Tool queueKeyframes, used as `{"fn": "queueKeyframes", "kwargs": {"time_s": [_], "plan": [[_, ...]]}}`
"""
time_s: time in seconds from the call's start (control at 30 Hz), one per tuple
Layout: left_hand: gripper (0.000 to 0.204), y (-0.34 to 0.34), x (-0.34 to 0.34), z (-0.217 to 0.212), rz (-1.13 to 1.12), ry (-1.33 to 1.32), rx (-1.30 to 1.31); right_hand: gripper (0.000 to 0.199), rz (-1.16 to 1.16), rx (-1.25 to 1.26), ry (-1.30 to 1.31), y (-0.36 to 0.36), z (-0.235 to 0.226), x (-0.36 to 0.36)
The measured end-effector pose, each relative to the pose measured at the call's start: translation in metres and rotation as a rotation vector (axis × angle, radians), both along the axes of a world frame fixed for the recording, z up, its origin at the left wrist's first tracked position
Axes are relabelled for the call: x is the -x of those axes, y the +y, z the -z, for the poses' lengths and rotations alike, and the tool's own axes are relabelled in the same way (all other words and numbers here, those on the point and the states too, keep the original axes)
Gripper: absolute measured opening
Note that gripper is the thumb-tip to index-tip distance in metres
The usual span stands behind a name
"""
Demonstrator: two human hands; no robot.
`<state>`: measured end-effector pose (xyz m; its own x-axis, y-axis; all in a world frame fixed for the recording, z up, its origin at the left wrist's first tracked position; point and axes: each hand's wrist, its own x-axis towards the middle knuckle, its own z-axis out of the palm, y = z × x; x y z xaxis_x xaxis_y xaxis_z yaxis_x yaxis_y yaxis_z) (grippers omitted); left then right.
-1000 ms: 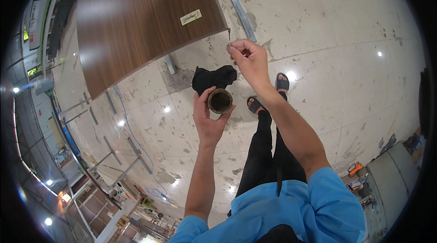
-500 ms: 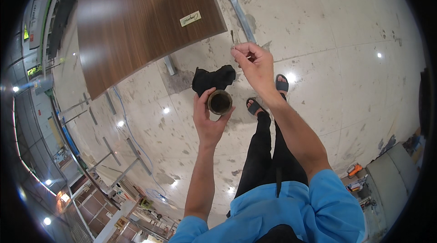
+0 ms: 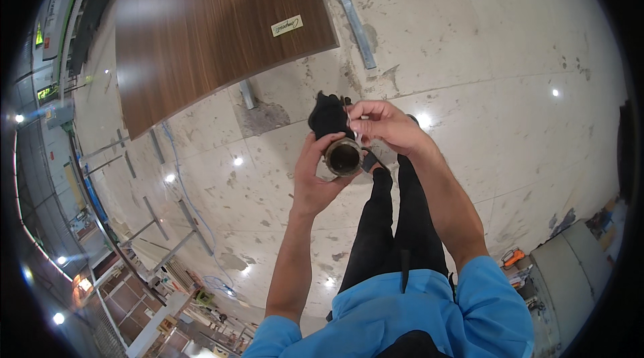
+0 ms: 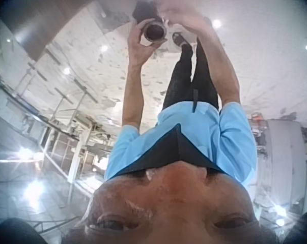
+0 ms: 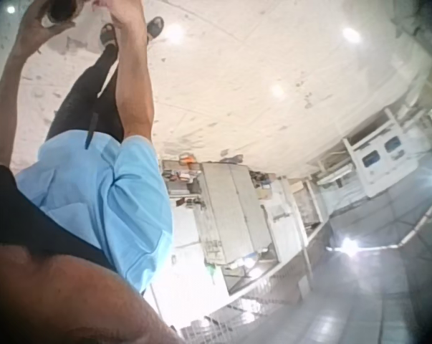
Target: The person applies a dark liquid finish to the edges of a wooden table using a small brush and a cloth. They repeatedly dip the brush into a small container, apply the finish to the table edge, and wipe the surface with a black cloth.
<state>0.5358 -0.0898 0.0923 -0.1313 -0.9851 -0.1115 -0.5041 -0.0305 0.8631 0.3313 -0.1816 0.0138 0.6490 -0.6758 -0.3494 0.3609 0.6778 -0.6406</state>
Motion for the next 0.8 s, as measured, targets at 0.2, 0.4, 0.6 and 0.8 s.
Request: {"fn": "queueKeyframes", "kwargs": {"time_s": [0.2,0.4,0.6,0.8], "plan": [[0.077,-0.007,0.006,-0.009,0.067,0.066,-0.027,0.012,0.022,0.016,-0.194,0.006,-0.003,0.004],[0.077,-0.014,0.014,-0.015,-0.018,0.134,0.05,0.012,0.541,0.044,-0.027,-0.025,-0.035,-0.008],[0.078,-0.01,0.012,-0.016,-0.098,0.138,0.08,0.011,0.706,0.395,0.362,-0.079,-0.052,-0.043],[0.076,-0.005,0.012,-0.016,-0.114,0.13,0.115,0.008,0.769,0.324,0.316,-0.076,0.021,-0.054]]}}
